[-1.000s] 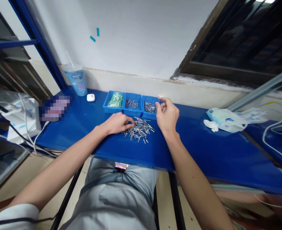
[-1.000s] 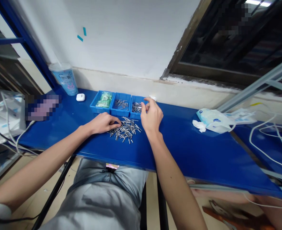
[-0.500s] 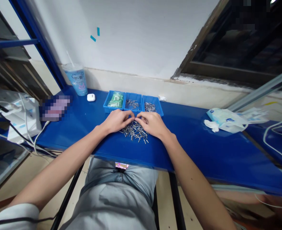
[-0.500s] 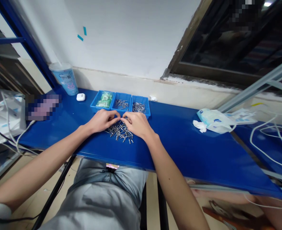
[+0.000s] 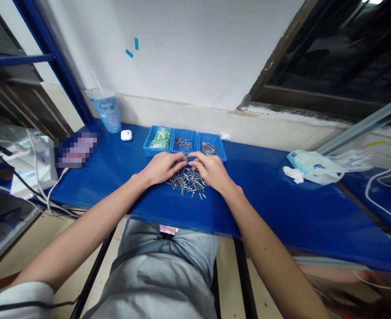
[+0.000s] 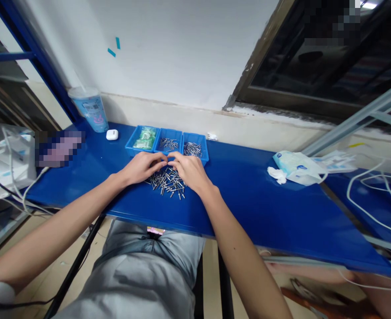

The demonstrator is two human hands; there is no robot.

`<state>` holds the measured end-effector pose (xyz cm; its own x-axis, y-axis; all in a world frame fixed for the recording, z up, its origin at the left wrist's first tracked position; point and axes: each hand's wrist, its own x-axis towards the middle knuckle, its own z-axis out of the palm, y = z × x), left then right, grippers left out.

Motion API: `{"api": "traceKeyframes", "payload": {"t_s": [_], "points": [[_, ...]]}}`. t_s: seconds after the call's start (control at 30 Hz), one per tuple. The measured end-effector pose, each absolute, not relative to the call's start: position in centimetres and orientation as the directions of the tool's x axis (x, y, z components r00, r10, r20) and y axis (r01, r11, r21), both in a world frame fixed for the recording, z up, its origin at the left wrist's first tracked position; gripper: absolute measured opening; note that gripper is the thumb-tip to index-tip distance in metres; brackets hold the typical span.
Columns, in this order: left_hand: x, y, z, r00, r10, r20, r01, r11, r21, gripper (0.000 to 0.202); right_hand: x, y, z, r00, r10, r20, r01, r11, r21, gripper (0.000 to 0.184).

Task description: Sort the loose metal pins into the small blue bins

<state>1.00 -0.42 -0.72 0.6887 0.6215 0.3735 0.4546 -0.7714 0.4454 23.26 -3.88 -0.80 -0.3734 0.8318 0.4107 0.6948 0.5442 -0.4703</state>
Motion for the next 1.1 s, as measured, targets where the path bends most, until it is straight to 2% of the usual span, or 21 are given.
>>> {"api": "traceKeyframes", "payload": {"t_s": [0.1,0.27,0.43,0.7,0.93,1.1], "points": [[0.99,-0.37,-0.78,0.690,0.613,0.385,0.438,-0.777,0.452,0.026,23.06,-4.01,-0.71,-0.374,0.831,0.411,0.647,0.551,-0.527,0.023],[1.05,-0.35,-0.85,0.687,0.604,0.404,0.416,-0.783,0.464,0.025,22.79,-4.12,-0.72,-0.370,0.824,0.428,0.613,0.563,-0.554,0.017],[1.06,-0.31,-0.89,0.573,0.678,0.460,0.476,-0.732,0.487,0.025,22.72,-4.18,-0.72,-0.359,0.795,0.490,0.654,0.588,-0.476,0.016],[1.11,-0.49,-0.81,0.648,0.614,0.451,0.403,-0.778,0.482,0.028,22.77,-4.02,-0.93,-0.370,0.773,0.516,0.678,0.604,-0.418,0.018],[1.03,-0.34,-0.94,0.621,0.639,0.455,0.439,-0.764,0.474,0.027,22.69,-4.25,-0.77,-0.365,0.794,0.486,0.680,0.584,-0.443,0.015],[1.11,-0.39,-0.85,0.610,0.642,0.465,0.438,-0.762,0.477,0.026,22.89,-4.11,-0.70,-0.358,0.769,0.530,0.712,0.592,-0.377,0.015]]}}
